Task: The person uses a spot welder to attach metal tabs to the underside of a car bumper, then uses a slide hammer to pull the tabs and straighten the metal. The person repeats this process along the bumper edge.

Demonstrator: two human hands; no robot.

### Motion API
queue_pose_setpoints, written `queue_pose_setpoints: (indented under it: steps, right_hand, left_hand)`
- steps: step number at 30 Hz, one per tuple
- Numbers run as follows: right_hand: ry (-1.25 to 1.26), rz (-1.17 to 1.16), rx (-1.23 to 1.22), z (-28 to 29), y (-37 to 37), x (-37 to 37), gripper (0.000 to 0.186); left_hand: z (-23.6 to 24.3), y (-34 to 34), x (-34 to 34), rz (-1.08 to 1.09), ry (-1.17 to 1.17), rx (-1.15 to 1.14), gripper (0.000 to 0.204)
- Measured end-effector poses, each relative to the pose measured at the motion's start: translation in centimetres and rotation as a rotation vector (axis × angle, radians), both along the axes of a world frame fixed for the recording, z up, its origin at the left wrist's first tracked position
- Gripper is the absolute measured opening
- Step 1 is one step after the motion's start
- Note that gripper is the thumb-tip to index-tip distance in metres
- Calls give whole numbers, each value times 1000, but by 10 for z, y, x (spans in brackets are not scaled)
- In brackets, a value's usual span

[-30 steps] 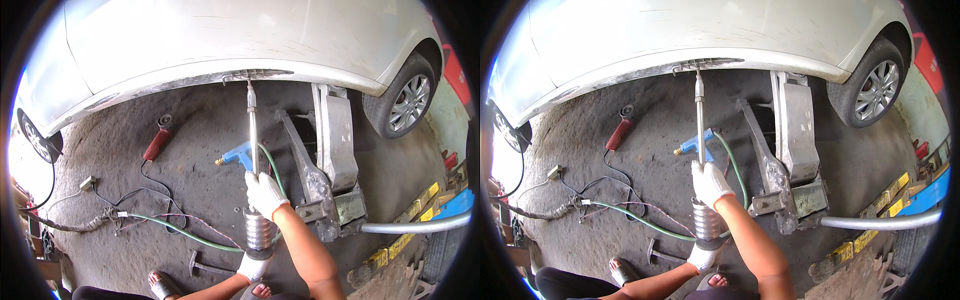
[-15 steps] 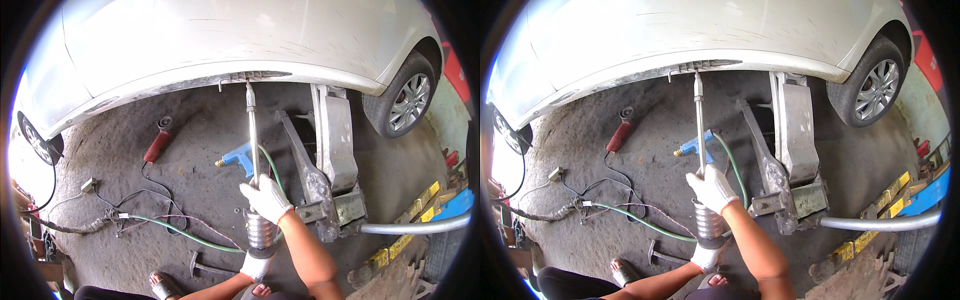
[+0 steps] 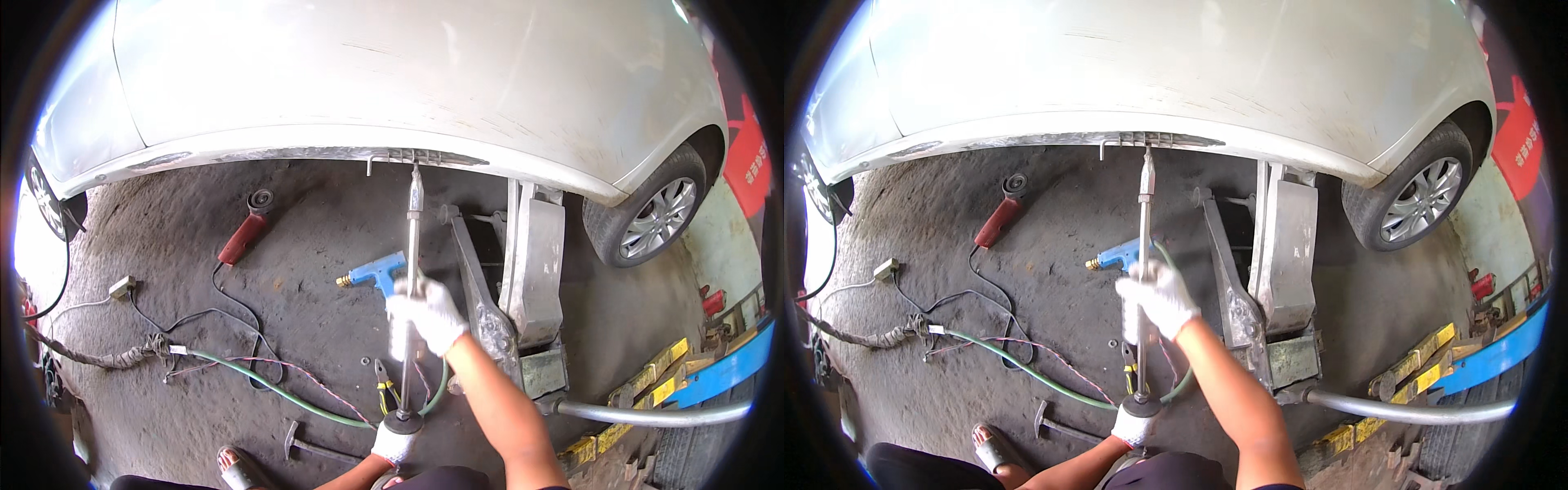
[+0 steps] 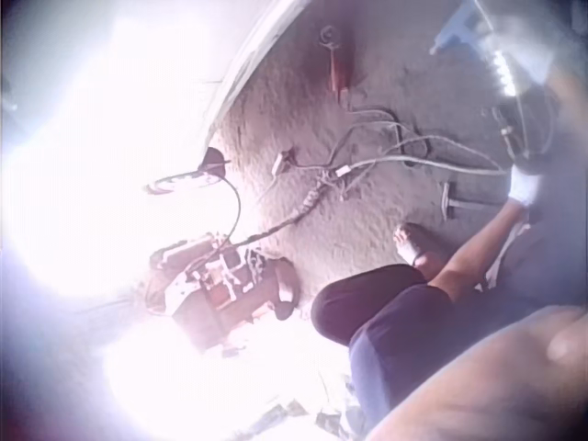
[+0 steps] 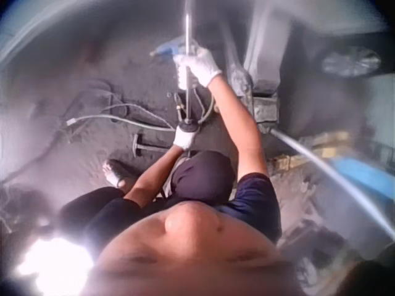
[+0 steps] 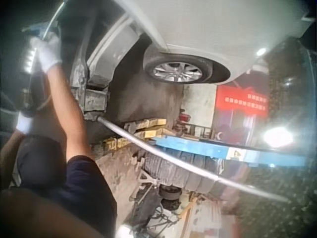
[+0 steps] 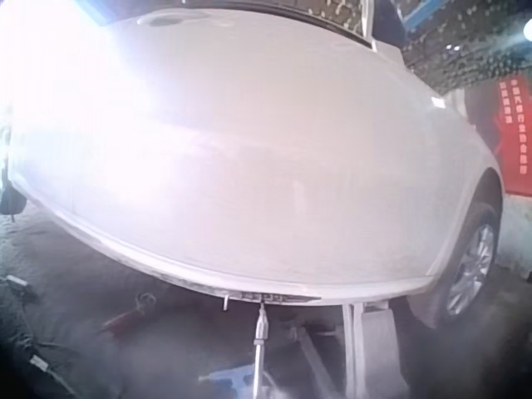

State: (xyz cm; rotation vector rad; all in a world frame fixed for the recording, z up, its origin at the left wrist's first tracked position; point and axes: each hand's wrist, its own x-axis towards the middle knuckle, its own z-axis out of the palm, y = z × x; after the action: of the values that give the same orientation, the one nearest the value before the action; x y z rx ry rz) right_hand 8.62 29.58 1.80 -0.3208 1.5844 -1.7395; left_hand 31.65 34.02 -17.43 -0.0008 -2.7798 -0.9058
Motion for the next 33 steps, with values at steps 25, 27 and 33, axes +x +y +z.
queue_pose_setpoints:
  steps: [25, 27, 33]
  right_hand:
    - [-57, -34, 35, -32, 14, 36, 29]
    - [-91, 21, -35, 4, -7, -6, 15]
    - [-37, 76, -57, -79, 34, 71, 15]
  left_hand:
    - [-12, -7, 9, 46, 1, -26, 17]
    - [0, -10, 3, 41, -67, -79, 17]
    - [-19, -16, 12, 99, -90, 44, 22]
